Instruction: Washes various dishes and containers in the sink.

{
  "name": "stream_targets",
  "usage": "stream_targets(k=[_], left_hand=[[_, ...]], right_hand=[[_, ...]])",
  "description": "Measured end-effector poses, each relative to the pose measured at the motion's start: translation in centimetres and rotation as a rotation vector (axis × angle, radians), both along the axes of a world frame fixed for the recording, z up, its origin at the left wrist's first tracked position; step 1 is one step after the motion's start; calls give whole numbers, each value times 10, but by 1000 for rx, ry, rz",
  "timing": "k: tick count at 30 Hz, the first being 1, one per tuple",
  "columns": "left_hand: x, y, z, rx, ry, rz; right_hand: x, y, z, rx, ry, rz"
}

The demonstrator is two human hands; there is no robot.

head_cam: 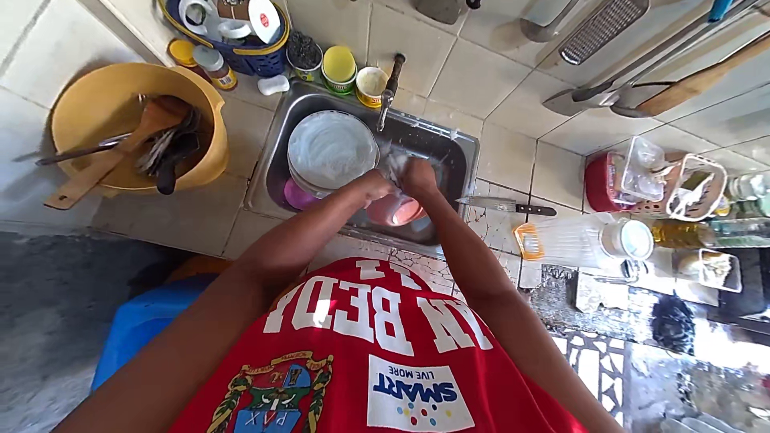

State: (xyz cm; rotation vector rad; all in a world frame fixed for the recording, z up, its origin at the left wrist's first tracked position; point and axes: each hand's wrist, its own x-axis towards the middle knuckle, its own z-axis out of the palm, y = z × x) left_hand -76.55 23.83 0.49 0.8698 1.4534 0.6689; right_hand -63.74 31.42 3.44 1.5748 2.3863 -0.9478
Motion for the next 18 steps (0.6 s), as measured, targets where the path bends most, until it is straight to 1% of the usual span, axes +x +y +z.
stream_targets(k=[1,2,4,5,7,8,9,10,11,12,13,14,15,16,17,18], left_hand=[[6,5,4,25,35,56],[8,6,9,65,29,100],[4,3,15,178,-56,197],[0,-2,13,235,-135,259],[-4,-12,6,296,-333,375],[-7,-15,4,300,-416,393],[-12,-18,4,285,-461,365],[-17,-20,5,257,-456,284],[-21,-20,7,226,-394,164],[-22,-17,8,185,-276,50],[-19,-12,9,136,-151,-36],[-11,-7,10,91,-46,-65],[-3,-1,11,58,33,-42],[5,5,12,54,82,13],[10,11,11,74,104,80],[14,14,10,97,102,145]], right_hand=[[-4,2,3,11,62,-33],[-1,9,-3,10,221,-103],[11,26,-25,-18,609,-268],[19,31,-35,-46,745,-354],[37,31,-54,-115,885,-526],[43,29,-61,-174,919,-597],[46,25,-67,-226,929,-628],[47,21,-69,-241,910,-639],[49,20,-69,-236,860,-586],[48,23,-68,-191,776,-499],[43,25,-58,-127,637,-378],[34,25,-43,-79,465,-246],[22,24,-27,-66,326,-144],[12,25,-17,-65,273,-98],[6,29,-15,-67,306,-109],[5,35,-22,-70,412,-162]])
